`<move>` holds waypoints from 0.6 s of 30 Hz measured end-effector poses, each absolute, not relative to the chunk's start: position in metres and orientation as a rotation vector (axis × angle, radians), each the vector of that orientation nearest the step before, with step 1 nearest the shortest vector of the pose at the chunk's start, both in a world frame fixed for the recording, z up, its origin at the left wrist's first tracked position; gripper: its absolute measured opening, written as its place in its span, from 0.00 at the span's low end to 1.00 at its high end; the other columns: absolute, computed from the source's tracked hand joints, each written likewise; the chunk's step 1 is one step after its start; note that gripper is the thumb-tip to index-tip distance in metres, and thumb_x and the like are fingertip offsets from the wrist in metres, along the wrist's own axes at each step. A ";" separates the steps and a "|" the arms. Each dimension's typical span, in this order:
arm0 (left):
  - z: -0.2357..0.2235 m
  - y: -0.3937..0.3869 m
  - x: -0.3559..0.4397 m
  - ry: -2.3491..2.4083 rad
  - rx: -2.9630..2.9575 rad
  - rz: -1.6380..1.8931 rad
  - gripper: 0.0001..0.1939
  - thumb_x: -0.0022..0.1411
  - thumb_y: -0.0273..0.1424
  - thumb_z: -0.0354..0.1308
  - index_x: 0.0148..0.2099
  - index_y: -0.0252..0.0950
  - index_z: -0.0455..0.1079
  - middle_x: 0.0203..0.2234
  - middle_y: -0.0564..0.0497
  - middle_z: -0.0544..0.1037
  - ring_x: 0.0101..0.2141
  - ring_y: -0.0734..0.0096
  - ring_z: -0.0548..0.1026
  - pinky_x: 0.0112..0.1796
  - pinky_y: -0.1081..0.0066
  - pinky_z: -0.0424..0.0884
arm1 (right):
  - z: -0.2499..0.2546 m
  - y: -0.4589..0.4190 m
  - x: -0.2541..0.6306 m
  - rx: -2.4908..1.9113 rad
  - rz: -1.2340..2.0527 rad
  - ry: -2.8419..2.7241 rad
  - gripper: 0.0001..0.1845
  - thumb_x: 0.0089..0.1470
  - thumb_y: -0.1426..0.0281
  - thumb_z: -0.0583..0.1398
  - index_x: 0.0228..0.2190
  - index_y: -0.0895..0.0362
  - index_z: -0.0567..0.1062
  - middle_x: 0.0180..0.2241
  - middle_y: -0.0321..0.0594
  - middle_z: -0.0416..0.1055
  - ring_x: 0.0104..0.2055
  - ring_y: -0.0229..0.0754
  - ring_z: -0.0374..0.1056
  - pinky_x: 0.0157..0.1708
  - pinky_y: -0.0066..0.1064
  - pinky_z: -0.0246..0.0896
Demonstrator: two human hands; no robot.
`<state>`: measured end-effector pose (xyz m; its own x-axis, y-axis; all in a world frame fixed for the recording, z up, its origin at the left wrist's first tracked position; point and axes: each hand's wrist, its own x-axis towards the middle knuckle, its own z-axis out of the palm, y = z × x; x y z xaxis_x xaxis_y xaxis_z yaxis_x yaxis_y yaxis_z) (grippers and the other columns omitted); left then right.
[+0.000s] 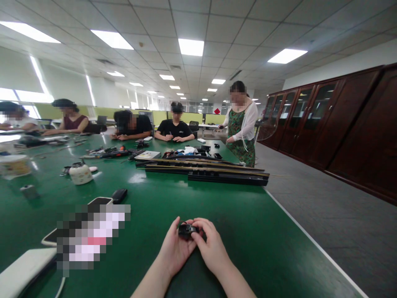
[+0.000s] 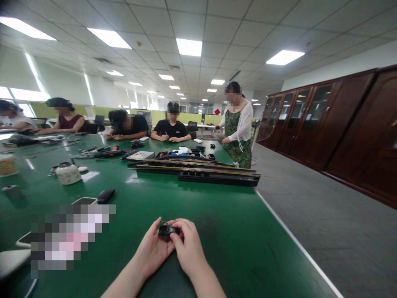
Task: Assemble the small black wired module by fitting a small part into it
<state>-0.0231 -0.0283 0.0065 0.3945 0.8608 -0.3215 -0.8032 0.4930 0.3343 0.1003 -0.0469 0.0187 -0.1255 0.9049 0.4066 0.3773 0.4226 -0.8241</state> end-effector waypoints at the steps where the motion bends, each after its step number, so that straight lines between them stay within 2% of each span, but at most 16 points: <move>1: 0.006 -0.028 -0.023 0.484 0.133 1.053 0.11 0.55 0.36 0.51 0.31 0.32 0.66 0.26 0.47 0.74 0.30 0.69 0.74 0.36 0.68 0.69 | 0.018 -0.046 0.100 -1.125 0.677 -1.686 0.09 0.46 0.76 0.55 0.32 0.54 0.71 0.40 0.41 0.68 0.46 0.44 0.62 0.47 0.37 0.55; 6: 0.008 -0.030 -0.024 0.485 0.112 1.062 0.11 0.55 0.35 0.51 0.32 0.31 0.66 0.27 0.48 0.74 0.31 0.69 0.73 0.35 0.68 0.69 | 0.016 -0.045 0.101 -1.216 0.714 -1.567 0.10 0.48 0.71 0.55 0.35 0.54 0.70 0.38 0.41 0.70 0.43 0.44 0.65 0.45 0.36 0.57; 12: 0.011 -0.030 -0.025 0.502 0.100 1.068 0.11 0.55 0.35 0.52 0.32 0.31 0.66 0.28 0.47 0.75 0.32 0.67 0.74 0.37 0.65 0.70 | 0.013 -0.041 0.102 -1.205 0.776 -1.429 0.09 0.47 0.67 0.56 0.34 0.55 0.70 0.35 0.40 0.72 0.39 0.43 0.67 0.42 0.35 0.59; 18: 0.013 -0.030 -0.024 0.532 0.125 1.042 0.13 0.54 0.37 0.52 0.32 0.29 0.66 0.31 0.41 0.74 0.35 0.62 0.74 0.37 0.64 0.70 | 0.003 -0.033 0.103 -1.091 0.901 -1.247 0.14 0.47 0.64 0.58 0.37 0.56 0.69 0.37 0.43 0.72 0.40 0.44 0.67 0.42 0.37 0.62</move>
